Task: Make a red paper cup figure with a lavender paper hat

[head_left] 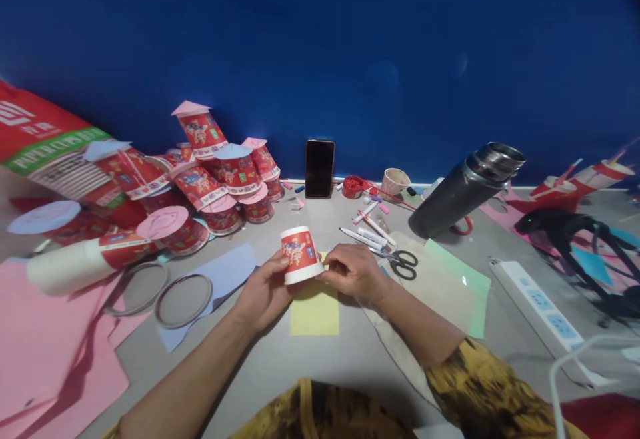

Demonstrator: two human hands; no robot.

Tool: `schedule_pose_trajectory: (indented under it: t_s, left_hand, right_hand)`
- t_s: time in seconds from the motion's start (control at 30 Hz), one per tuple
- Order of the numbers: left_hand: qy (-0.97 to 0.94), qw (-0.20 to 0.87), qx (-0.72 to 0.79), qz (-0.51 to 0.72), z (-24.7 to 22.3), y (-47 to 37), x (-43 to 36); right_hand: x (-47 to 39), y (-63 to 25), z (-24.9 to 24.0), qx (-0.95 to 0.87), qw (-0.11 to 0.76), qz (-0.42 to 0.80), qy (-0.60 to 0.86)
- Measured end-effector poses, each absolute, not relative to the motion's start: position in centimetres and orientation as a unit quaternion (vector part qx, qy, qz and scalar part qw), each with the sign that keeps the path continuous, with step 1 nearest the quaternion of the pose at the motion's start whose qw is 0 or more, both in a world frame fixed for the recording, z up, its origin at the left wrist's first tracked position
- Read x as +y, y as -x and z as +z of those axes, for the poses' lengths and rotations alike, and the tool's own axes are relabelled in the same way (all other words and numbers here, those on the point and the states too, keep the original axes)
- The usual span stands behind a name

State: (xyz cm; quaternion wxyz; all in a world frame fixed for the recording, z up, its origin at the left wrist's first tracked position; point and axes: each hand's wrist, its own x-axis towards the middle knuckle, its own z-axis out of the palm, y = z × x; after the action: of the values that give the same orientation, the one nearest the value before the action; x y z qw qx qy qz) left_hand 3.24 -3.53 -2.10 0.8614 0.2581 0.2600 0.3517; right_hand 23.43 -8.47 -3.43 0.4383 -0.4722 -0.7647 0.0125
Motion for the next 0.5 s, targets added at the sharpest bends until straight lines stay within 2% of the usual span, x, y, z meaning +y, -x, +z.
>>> schedule_pose_trajectory:
  t_s: [0.2,0.33,0.5]
  left_hand:
    - [-0.274,0.856,0.271,0.346,-2.12,-3.23,-3.79]
    - [-0.291,0.828,0.296,0.377,-1.80,-3.24,-3.77]
    - [-0.243,0.869,0.256,0.347,-1.51,-3.19,-3.37]
  right_hand:
    - [-8.55,-23.42,-3.45,-0.775,0.428,-0.039,0.463]
    - [-8.71,-23.31,-3.40,-0.783,0.410,-0.020,0.467]
    - [-8.50,-23.42,-3.89,-0.771,0.416,-0.011,0.483]
